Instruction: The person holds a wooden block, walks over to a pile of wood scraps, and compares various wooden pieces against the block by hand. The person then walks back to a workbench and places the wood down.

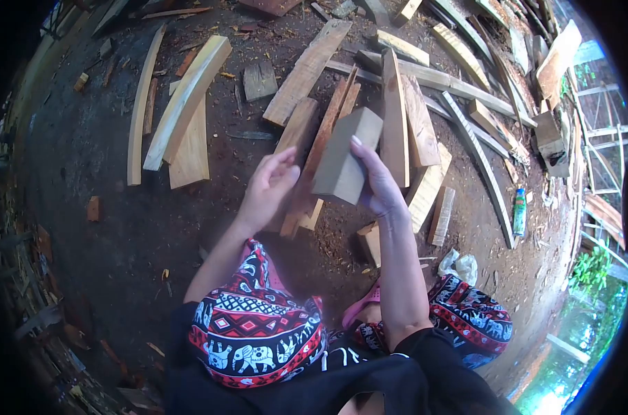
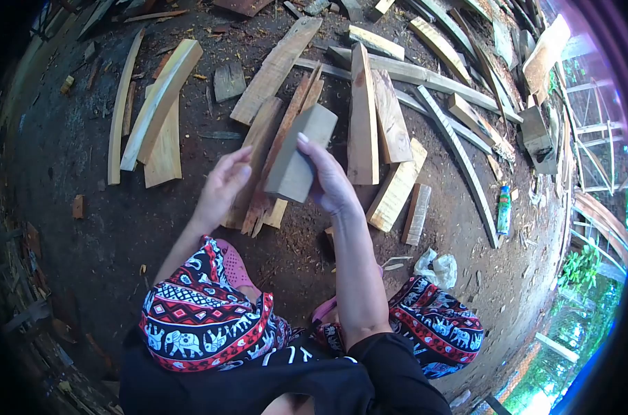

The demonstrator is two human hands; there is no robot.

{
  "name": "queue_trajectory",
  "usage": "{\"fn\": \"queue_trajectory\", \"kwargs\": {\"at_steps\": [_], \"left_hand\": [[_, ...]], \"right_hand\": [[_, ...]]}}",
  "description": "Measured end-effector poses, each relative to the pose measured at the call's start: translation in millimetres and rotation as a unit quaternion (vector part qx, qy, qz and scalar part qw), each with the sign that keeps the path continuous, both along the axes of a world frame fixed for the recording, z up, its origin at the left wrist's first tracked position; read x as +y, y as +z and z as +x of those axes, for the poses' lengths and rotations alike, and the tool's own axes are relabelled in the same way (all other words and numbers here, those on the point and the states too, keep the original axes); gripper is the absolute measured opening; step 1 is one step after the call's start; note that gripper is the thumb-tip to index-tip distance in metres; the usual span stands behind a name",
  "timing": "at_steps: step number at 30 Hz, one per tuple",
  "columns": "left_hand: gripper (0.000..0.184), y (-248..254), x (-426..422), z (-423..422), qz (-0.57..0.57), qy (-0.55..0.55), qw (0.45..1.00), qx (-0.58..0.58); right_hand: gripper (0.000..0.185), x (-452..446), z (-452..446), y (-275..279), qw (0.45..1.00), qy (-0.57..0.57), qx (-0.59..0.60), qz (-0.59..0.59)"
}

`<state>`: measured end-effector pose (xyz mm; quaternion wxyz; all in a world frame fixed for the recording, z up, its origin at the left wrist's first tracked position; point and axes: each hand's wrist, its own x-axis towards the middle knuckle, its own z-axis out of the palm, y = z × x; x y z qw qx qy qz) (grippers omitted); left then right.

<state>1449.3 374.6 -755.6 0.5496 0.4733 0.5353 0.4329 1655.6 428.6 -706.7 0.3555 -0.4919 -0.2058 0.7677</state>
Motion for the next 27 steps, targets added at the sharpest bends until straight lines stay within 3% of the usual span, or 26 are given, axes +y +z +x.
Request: {"fn": "queue_trajectory", "kwargs": {"at_steps": [1, 4, 10, 12, 18, 27], "left_hand": [[0.05, 11.1, 7.5, -2.1, -0.004, -0.001, 1.0, 0.002], [0.061, 28.4, 20.7, 1.3, 0.014, -0.149, 0.987, 0.064], [0.062, 20.9, 17.2, -0.9, -0.053, -0.158, 0.986, -0.01], [0.061, 23.8, 14.0, 4.0, -0.063, -0.156, 0.985, -0.048], [0.056, 18.6, 11.9, 3.4, -0.071, -0.158, 0.982, -0.074], [0.054, 22.6, 20.2, -0.4, -0.063, -0.188, 0.98, -0.036]], "right_hand": [[0.063, -1.1, -6.8, 1.3, 0.999, 0.034, 0.007, 0.004], [0.067, -9.8, -24.9, 0.0, 0.991, 0.081, -0.095, 0.045], [0.081, -16.2, -35.2, -29.8, 0.959, 0.126, -0.194, 0.164], [0.085, -17.0, -34.1, -26.0, 0.911, 0.185, -0.325, 0.173], [0.082, -18.0, -35.2, -13.1, 0.884, 0.246, -0.363, 0.161], [0.078, -19.3, -34.6, -25.0, 0.9, 0.22, -0.35, 0.139]]}}
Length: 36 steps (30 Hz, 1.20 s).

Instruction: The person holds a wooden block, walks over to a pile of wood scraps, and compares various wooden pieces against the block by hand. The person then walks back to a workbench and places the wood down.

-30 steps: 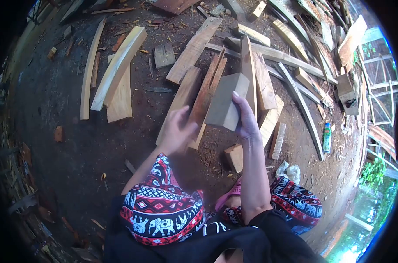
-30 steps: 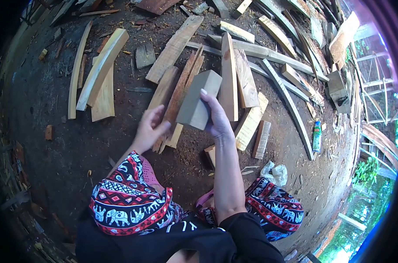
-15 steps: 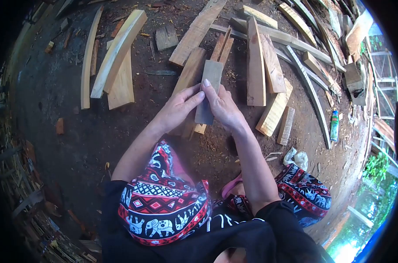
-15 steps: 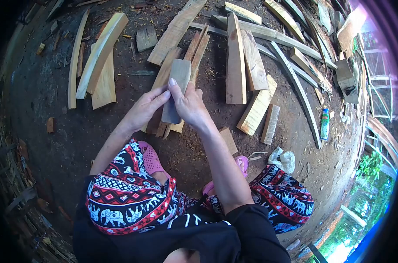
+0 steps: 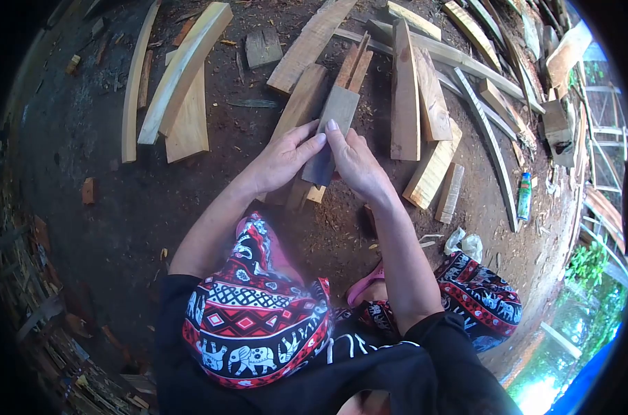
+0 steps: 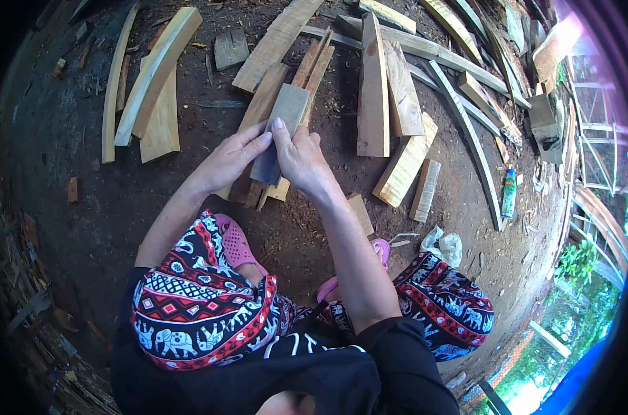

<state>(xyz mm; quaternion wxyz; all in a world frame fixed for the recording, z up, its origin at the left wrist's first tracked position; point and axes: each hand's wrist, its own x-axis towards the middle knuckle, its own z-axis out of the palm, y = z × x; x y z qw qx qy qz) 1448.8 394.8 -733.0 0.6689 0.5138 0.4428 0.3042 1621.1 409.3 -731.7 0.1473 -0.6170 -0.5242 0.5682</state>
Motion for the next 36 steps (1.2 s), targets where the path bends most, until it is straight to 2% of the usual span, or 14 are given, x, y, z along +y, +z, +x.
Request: {"fn": "queue_trajectory", "kwargs": {"at_steps": [7, 9, 12, 16, 18, 20, 21, 24, 26, 27, 30, 32, 34, 36], "left_hand": [[0.057, -13.8, -7.9, -2.9, -0.001, 0.01, 1.0, -0.005], [0.058, -9.9, -7.3, -2.7, -0.003, 0.008, 1.0, -0.012], [0.06, -5.7, -7.8, -1.9, -0.018, 0.003, 0.999, -0.035], [0.064, -6.2, -7.2, 0.7, -0.014, 0.016, 0.999, -0.025], [0.064, -4.7, -7.8, 1.4, -0.013, 0.014, 1.0, -0.02], [0.064, -8.0, -7.1, 1.1, 0.018, 0.013, 0.999, 0.023], [0.064, -7.5, -6.9, 1.4, 0.022, 0.006, 1.0, 0.022], [0.064, -6.7, -9.0, 0.2, -0.015, 0.008, 1.0, 0.001], [0.064, -7.9, -10.8, -0.2, -0.087, 0.038, 0.994, -0.062], [0.064, -4.8, -11.0, 0.4, -0.086, 0.034, 0.994, -0.063], [0.063, -1.5, -11.0, 5.3, -0.021, 0.023, 0.999, -0.029], [0.062, -9.8, -11.5, 8.3, 0.098, 0.021, 0.994, 0.037], [0.069, -7.4, -15.0, 9.8, 0.085, 0.041, 0.995, 0.016], [0.082, -9.5, -27.0, 6.9, 0.108, 0.043, 0.989, 0.09]], "right_hand": [[0.078, -2.2, -0.1, -5.2, 0.999, 0.029, -0.011, 0.031], [0.075, -0.5, 0.0, 14.1, 0.998, 0.017, 0.05, -0.023], [0.071, 4.9, 11.7, 14.6, 0.994, 0.01, 0.095, -0.054], [0.073, 13.7, 35.9, 22.2, 0.975, 0.057, 0.185, -0.106], [0.078, 21.5, 53.9, 18.1, 0.972, 0.052, 0.195, -0.124], [0.08, 26.8, 68.0, 15.8, 0.97, 0.124, 0.166, -0.128], [0.076, 23.7, 67.6, 15.9, 0.972, 0.112, 0.142, -0.153], [0.081, 21.1, 57.5, 17.4, 0.952, 0.166, 0.163, -0.199], [0.081, 20.6, 56.2, 18.4, 0.952, 0.174, 0.161, -0.193], [0.08, 21.4, 55.4, 19.3, 0.949, 0.19, 0.164, -0.192], [0.076, 25.4, 52.0, 26.7, 0.942, 0.207, 0.164, -0.205], [0.074, 29.4, 49.3, 25.3, 0.941, 0.223, 0.148, -0.206], [0.08, 30.2, 47.1, 27.3, 0.942, 0.224, 0.142, -0.205], [0.081, 34.1, 40.3, 45.1, 0.948, 0.208, 0.112, -0.213]]}}
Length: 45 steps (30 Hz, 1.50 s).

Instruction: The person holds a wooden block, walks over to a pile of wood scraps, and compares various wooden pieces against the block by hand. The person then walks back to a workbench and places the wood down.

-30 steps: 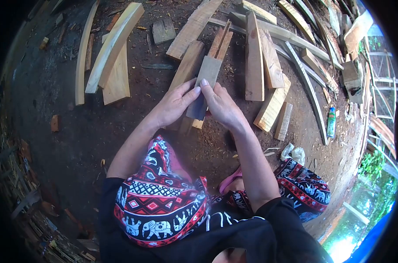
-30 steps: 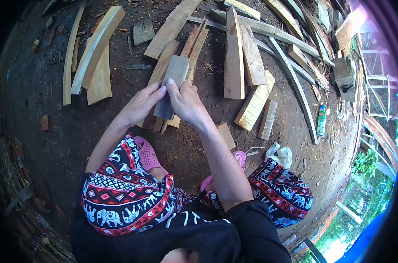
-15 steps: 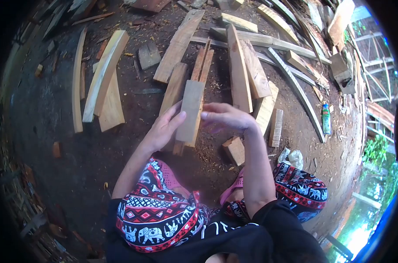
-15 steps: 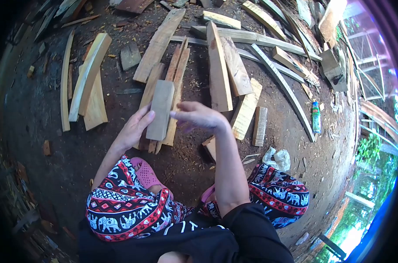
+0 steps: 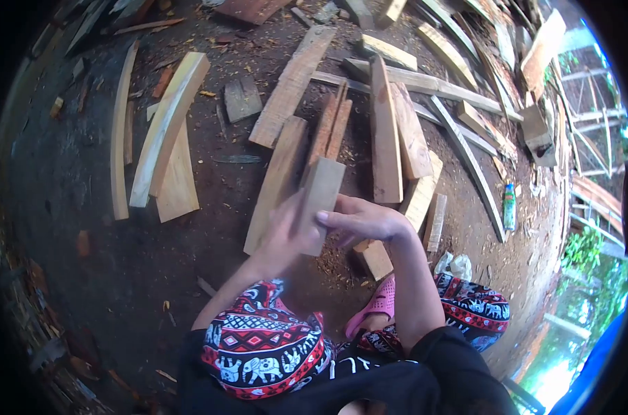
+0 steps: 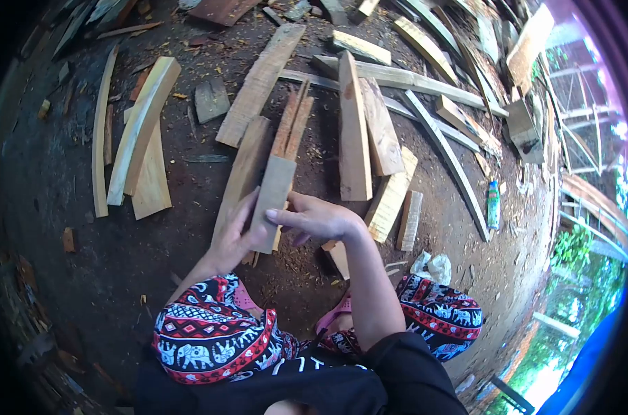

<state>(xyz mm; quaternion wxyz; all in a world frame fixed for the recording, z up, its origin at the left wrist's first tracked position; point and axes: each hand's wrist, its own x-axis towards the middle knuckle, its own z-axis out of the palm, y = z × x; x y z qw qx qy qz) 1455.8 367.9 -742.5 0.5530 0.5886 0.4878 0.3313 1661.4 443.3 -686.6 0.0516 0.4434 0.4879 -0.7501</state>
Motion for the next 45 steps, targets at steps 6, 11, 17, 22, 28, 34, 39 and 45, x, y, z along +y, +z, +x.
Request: {"fn": "queue_trajectory", "kwargs": {"at_steps": [6, 11, 17, 22, 28, 34, 39, 45], "left_hand": [[0.102, -33.3, -39.4, -1.2, 0.112, 0.014, 0.986, 0.125], [0.081, -38.2, -54.4, 14.5, 0.139, 0.104, 0.976, 0.129], [0.074, -34.4, -45.7, 13.0, 0.157, 0.115, 0.973, 0.125], [0.079, -29.8, -39.7, 9.4, 0.144, 0.092, 0.977, 0.127], [0.069, -28.3, -29.1, 4.2, 0.162, 0.074, 0.975, 0.131], [0.067, -38.2, -32.3, 6.8, 0.118, 0.075, 0.971, 0.194], [0.067, -32.4, -33.6, 11.0, 0.091, 0.092, 0.968, 0.217], [0.079, -49.7, -42.4, 4.9, 0.079, 0.087, 0.966, 0.229]], "right_hand": [[0.082, 11.4, -3.2, 10.7, 0.996, 0.013, -0.077, -0.046], [0.081, 10.8, -1.7, 16.7, 0.995, 0.022, -0.083, -0.045], [0.083, 10.8, -5.3, 21.7, 0.996, 0.015, -0.084, -0.039], [0.085, 7.7, 0.3, 18.9, 0.998, -0.004, -0.055, -0.03], [0.094, 4.6, 16.5, -10.8, 0.999, 0.024, 0.011, 0.043], [0.097, 2.7, 32.7, -22.7, 0.998, -0.001, 0.051, 0.029], [0.093, -2.2, 41.2, -39.8, 0.995, -0.013, 0.098, 0.011], [0.087, -8.7, 52.8, -57.9, 0.985, -0.064, 0.159, -0.027]]}}
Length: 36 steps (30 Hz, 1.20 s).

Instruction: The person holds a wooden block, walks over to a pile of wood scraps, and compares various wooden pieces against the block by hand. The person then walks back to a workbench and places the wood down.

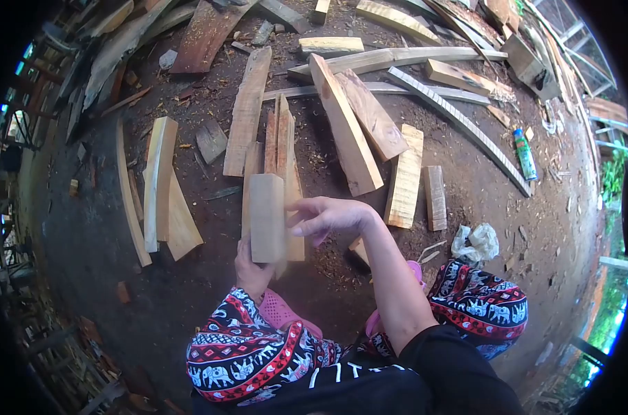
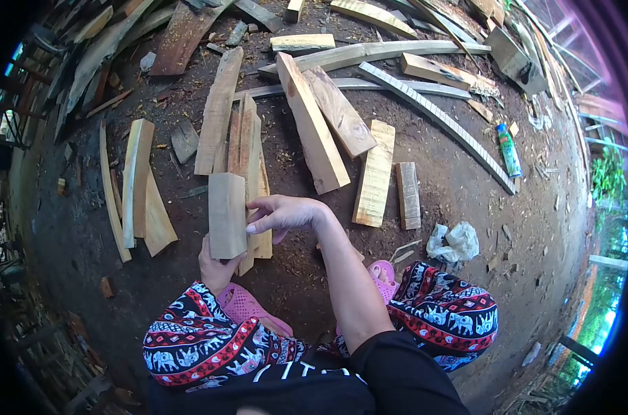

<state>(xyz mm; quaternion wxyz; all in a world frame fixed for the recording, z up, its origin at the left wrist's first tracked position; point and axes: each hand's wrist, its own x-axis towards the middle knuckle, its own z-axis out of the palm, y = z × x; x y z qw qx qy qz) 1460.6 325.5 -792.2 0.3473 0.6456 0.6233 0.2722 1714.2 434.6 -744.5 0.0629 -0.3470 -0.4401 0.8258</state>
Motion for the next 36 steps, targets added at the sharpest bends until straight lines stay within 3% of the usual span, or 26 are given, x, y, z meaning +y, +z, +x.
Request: {"fn": "queue_trajectory", "kwargs": {"at_steps": [2, 4, 5, 7, 11, 12, 13, 15, 17, 19, 23, 26, 27, 29, 30, 31, 33, 36], "left_hand": [[0.088, 11.8, -1.2, 1.5, -0.022, -0.001, 1.0, -0.015], [0.107, 48.9, 5.7, 12.5, -0.032, -0.035, 0.992, -0.117], [0.107, 50.4, 8.7, 12.3, -0.032, -0.036, 0.992, -0.114], [0.113, 57.4, 17.4, 12.8, -0.042, 0.005, 0.966, -0.255], [0.101, 82.4, 52.8, 26.7, -0.074, 0.015, 0.986, -0.146], [0.084, 77.8, 58.6, 24.6, -0.046, -0.023, 0.997, -0.061], [0.084, 74.5, 60.5, 20.6, -0.045, -0.018, 0.997, -0.06], [0.067, 70.2, 64.1, 9.0, -0.069, 0.032, 0.982, -0.174], [0.055, 64.1, 69.4, -19.5, -0.162, 0.102, 0.921, -0.338], [0.053, 54.4, 67.2, -44.6, -0.151, 0.138, 0.89, -0.407], [0.053, 28.5, 74.3, -81.2, -0.098, 0.2, 0.864, -0.451], [0.054, 1.3, 91.5, -97.0, 0.023, 0.225, 0.925, -0.306], [0.054, -8.2, 95.4, -100.8, 0.026, 0.227, 0.923, -0.309], [0.056, -29.5, 103.9, -105.9, 0.021, 0.248, 0.958, -0.143], [0.059, -41.8, 107.7, -109.2, 0.021, 0.253, 0.96, -0.117], [0.059, -54.3, 109.7, -110.8, 0.022, 0.255, 0.959, -0.122], [0.058, -62.5, 109.2, -109.8, 0.079, 0.228, 0.97, 0.034], [0.056, -54.6, 103.3, -99.4, 0.097, 0.213, 0.964, 0.124]], "right_hand": [[0.084, -2.2, 2.7, -9.6, 0.999, -0.012, 0.025, -0.022], [0.082, -4.3, 4.7, -16.4, 0.999, -0.022, 0.03, -0.027], [0.079, -5.4, 5.3, -17.7, 0.999, -0.029, 0.031, -0.034], [0.078, -7.2, 5.4, -18.8, 0.998, -0.034, 0.032, -0.038], [0.074, -7.4, 2.8, -18.1, 0.997, -0.041, 0.028, -0.052], [0.071, -7.2, 2.2, -20.7, 0.998, -0.033, 0.035, -0.046], [0.071, -8.2, 3.5, -21.9, 0.998, -0.028, 0.035, -0.045], [0.069, -9.0, 6.7, -20.1, 0.996, -0.06, 0.027, -0.056], [0.069, -13.6, 6.5, -35.1, 0.996, -0.076, 0.009, -0.046], [0.071, -17.9, 3.4, -51.3, 0.99, -0.119, -0.051, -0.054], [0.08, -26.2, -15.2, -63.0, 0.988, -0.123, -0.057, -0.069], [0.087, -24.1, -43.5, -37.2, 0.973, -0.194, -0.112, -0.048], [0.087, -24.2, -54.3, -42.9, 0.974, -0.191, -0.115, -0.044], [0.101, -24.4, -77.5, -59.2, 0.908, -0.303, -0.246, 0.153], [0.11, -27.0, -90.4, -54.5, 0.863, -0.337, -0.286, 0.243], [0.11, -29.2, -99.7, -49.9, 0.862, -0.336, -0.289, 0.247], [0.117, -32.2, -115.6, -36.6, 0.832, -0.308, -0.37, 0.278], [0.119, -30.8, -126.0, -33.8, 0.816, -0.279, -0.417, 0.286]]}}
